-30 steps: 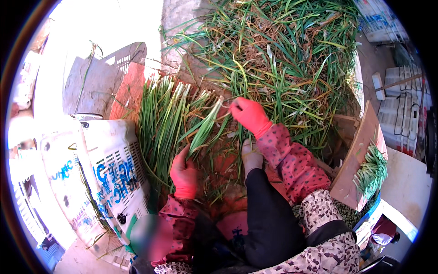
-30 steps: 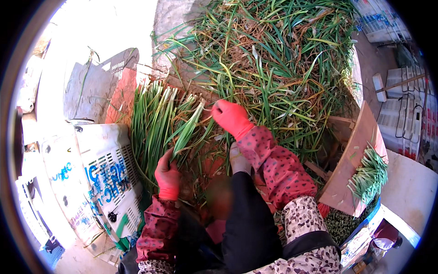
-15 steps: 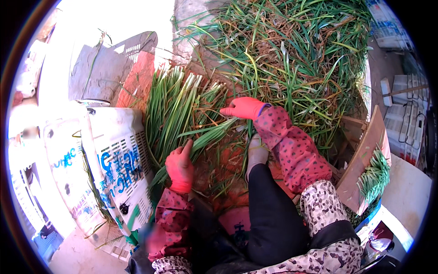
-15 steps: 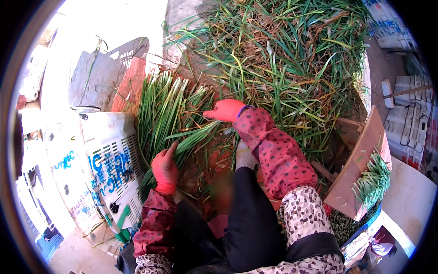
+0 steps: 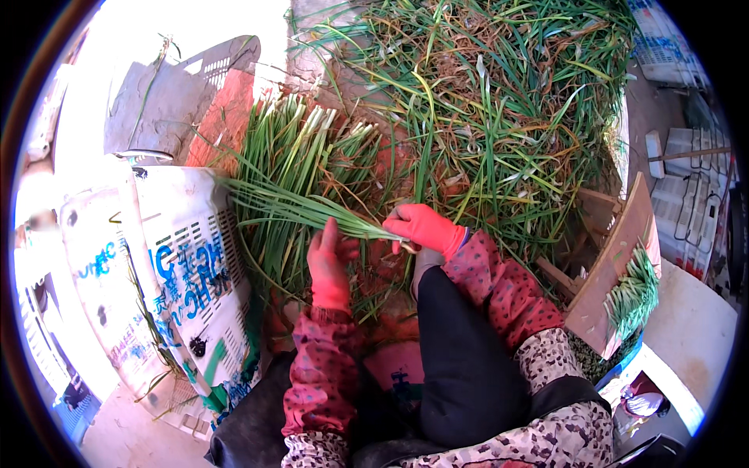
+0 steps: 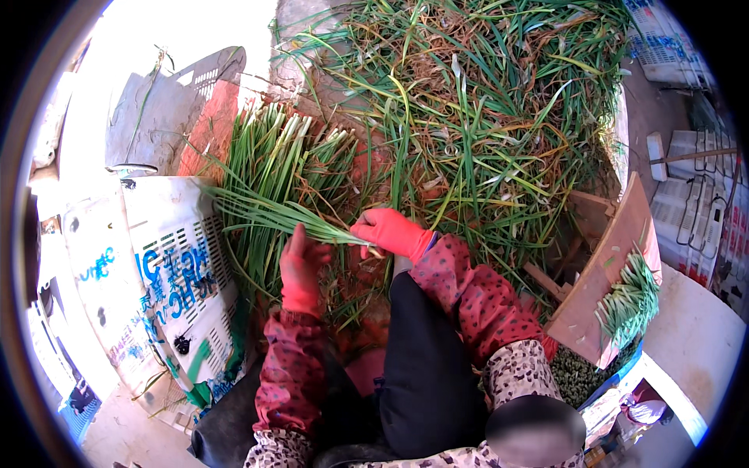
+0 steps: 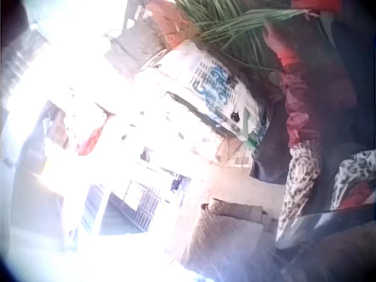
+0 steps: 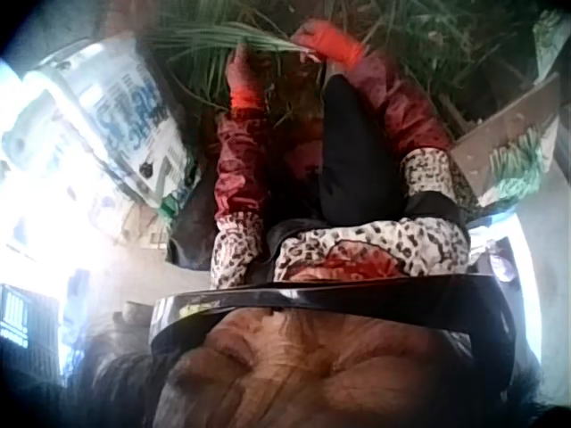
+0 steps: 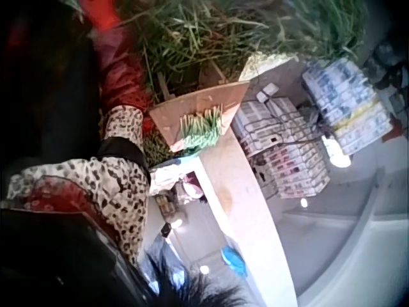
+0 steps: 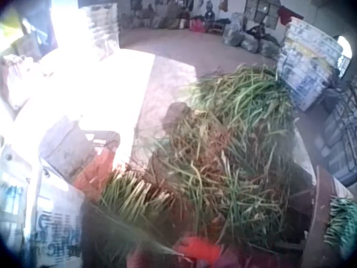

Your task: The person sorts bundles of chives by hand, stripping off loose or yellowed leaves and aligning the stems one bundle at a time.

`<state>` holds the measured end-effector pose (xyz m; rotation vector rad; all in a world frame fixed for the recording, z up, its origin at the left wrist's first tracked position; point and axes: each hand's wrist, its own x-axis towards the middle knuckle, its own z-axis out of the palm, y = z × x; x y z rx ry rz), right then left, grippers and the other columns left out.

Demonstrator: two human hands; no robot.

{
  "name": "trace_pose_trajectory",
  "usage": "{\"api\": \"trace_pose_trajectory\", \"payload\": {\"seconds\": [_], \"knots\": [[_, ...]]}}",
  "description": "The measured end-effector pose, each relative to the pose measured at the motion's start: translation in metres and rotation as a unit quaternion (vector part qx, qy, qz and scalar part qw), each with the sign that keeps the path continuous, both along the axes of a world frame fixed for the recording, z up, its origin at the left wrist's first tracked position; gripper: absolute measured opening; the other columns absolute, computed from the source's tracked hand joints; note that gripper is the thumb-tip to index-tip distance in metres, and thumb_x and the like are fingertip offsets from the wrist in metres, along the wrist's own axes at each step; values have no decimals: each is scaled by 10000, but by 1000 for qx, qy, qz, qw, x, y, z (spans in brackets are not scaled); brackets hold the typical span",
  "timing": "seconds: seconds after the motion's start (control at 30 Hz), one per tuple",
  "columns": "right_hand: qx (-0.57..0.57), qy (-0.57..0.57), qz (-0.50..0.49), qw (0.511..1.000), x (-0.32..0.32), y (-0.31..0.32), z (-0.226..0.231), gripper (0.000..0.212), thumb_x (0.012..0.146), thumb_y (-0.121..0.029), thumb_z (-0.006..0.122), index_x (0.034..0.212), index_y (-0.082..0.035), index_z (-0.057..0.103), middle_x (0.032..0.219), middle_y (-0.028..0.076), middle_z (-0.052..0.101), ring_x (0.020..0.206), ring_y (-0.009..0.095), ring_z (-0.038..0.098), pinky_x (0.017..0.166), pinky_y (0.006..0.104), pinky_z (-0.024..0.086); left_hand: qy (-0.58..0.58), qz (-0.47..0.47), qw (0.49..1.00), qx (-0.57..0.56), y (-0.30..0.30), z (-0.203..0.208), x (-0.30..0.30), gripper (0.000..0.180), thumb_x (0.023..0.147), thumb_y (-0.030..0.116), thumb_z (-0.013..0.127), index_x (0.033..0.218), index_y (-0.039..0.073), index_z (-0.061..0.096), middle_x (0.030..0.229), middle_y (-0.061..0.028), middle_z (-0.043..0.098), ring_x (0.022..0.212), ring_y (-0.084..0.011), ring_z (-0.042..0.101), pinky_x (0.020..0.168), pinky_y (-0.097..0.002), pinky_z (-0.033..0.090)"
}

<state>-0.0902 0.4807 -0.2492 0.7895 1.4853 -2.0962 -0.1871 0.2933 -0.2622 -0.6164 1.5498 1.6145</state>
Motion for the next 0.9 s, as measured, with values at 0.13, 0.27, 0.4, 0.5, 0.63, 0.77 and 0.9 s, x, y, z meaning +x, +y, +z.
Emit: {"api": "trace_pose_trajectory", "payload": {"seconds": [0.13,0.27,0.4,0.5,0.63,0.77,0.9], "knots": [[128,9,-5,992,10,-11,-15,254,912,-246,547,911,2,606,749,82,687,511,128,606,479,247,480,-74,107,986,107,13,-14,-17,273,898,180,596,1090,-13,573,969,-95,640,816,-212,624,730,-328,513],[193,-39,-219,956,35,41,-29,226,920,-216,524,938,1,582,778,77,672,524,134,598,488,271,477,-92,120,965,216,-21,-11,-30,313,912,188,575,1142,-24,558,1096,-137,611,999,-245,572,862,-397,477],[470,-61,-48,879,83,83,-41,394,874,-175,585,1252,-102,504,1011,87,663,768,193,637,679,313,506,-92,113,957,251,-32,-10,-38,367,928,235,560,1211,6,513,1167,-126,594,998,-229,584,795,-374,512],[251,131,-67,957,42,15,7,508,865,-193,621,1337,-115,452,1118,79,642,769,165,630,709,291,505,-111,109,936,315,-44,-19,-34,337,943,230,537,1198,12,521,1199,-142,584,995,-225,597,723,-347,544],[-29,74,-64,995,23,-31,16,311,920,-200,567,1185,-38,551,981,52,662,633,64,579,559,204,460,-106,132,945,281,-28,-13,-24,344,950,246,526,1210,21,510,1185,-136,595,963,-215,612,666,-331,550],[50,23,-218,974,51,15,22,293,973,-268,485,945,-24,645,627,6,598,503,64,534,450,185,388,-59,170,944,277,-44,-13,-43,330,949,237,528,1205,29,511,1180,-142,598,953,-209,620,660,-302,553],[595,-177,90,778,94,75,15,478,860,-217,602,1316,-140,477,1115,102,633,762,192,646,699,316,514,-68,172,934,305,-50,-21,-51,330,949,242,525,1199,28,515,1178,-154,597,951,-236,631,669,-329,575]]}}
